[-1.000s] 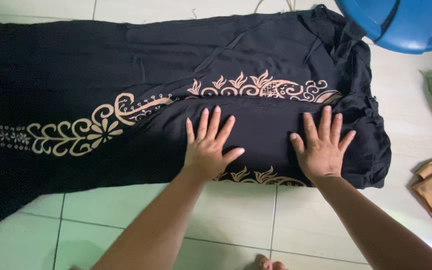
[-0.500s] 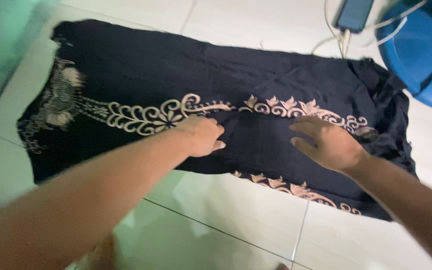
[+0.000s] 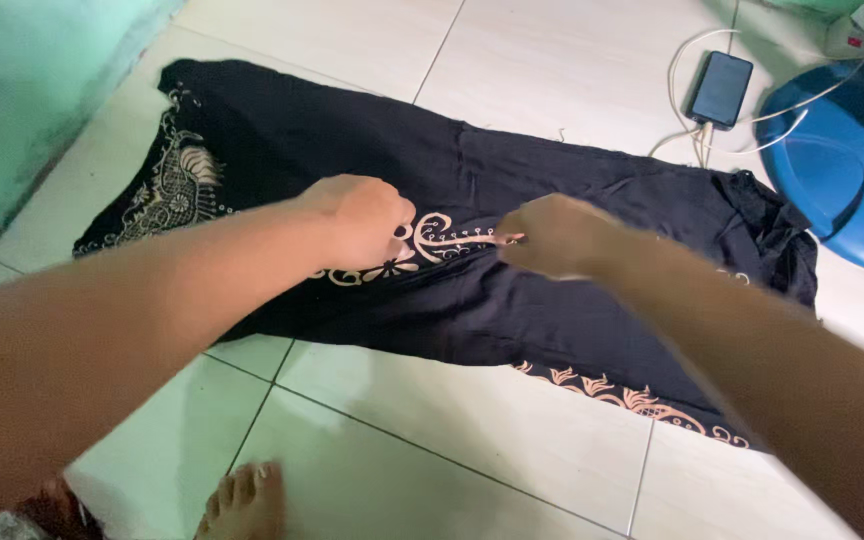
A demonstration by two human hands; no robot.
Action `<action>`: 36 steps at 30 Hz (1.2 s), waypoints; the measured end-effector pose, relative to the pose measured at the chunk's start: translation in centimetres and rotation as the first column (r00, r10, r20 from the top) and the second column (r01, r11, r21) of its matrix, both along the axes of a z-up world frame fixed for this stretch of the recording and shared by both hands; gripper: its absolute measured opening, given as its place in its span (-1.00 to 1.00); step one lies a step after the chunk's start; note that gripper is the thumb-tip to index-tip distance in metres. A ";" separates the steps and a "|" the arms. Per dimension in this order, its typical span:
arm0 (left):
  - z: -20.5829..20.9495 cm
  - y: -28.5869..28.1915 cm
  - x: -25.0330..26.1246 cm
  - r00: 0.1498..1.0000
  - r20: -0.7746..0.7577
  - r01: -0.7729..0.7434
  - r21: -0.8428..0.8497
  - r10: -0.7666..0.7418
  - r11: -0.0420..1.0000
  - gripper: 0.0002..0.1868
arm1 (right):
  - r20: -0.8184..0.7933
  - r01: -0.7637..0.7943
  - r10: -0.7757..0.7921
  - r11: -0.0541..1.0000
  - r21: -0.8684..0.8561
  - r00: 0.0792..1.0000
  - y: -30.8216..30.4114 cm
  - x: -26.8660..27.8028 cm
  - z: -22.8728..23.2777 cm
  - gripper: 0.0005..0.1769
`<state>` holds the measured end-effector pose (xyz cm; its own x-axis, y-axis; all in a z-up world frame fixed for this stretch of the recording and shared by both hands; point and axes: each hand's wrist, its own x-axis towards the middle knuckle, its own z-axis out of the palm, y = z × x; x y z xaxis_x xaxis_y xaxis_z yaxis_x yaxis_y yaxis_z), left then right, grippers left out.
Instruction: The person folds a black garment with gold patterns by hand while sitting on a tiled floor by smoothing the fabric and folding the sides inward.
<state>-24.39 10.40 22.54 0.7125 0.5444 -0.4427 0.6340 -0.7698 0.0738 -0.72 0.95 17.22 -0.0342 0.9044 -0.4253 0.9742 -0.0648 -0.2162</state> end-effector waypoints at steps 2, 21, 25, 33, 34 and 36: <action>-2.1 0.5 -2.0 0.999 0.023 0.032 -0.081 -0.030 0.996 -0.66 | -0.127 0.014 0.003 0.991 0.135 0.992 0.6 -2.2 -3.3 -0.64; -12.2 4.7 -6.6 0.992 -0.124 -0.003 -0.255 -0.029 0.967 -0.60 | -0.007 -0.049 0.051 0.982 0.185 0.999 4.8 -14.9 -13.4 -0.51; -13.3 4.9 -8.0 0.999 0.043 0.013 -0.322 0.001 0.947 -0.53 | 0.009 -0.080 0.080 0.977 0.198 0.997 4.8 -14.6 -13.5 -0.77; -15.1 5.4 -6.9 0.994 -0.004 0.104 -0.311 -0.111 0.945 -0.51 | -0.067 -0.096 0.120 0.953 0.287 0.990 4.9 -16.4 -14.8 -0.74; -15.0 5.4 -6.9 0.992 -0.015 0.114 -0.320 -0.125 0.941 -0.55 | -0.106 -0.084 0.124 0.943 0.322 0.987 4.9 -16.4 -15.0 -0.74; -14.8 5.3 -7.1 0.988 -0.037 0.131 -0.337 -0.152 0.932 -0.60 | -0.180 -0.054 0.134 0.920 0.389 0.974 5.1 -16.2 -15.1 -0.74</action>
<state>-31.48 15.71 7.71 0.7373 0.2536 -0.6261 0.5314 -0.7900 0.3058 -16.89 6.06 2.16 -0.1750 0.9842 -0.0264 0.9057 0.1504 -0.3962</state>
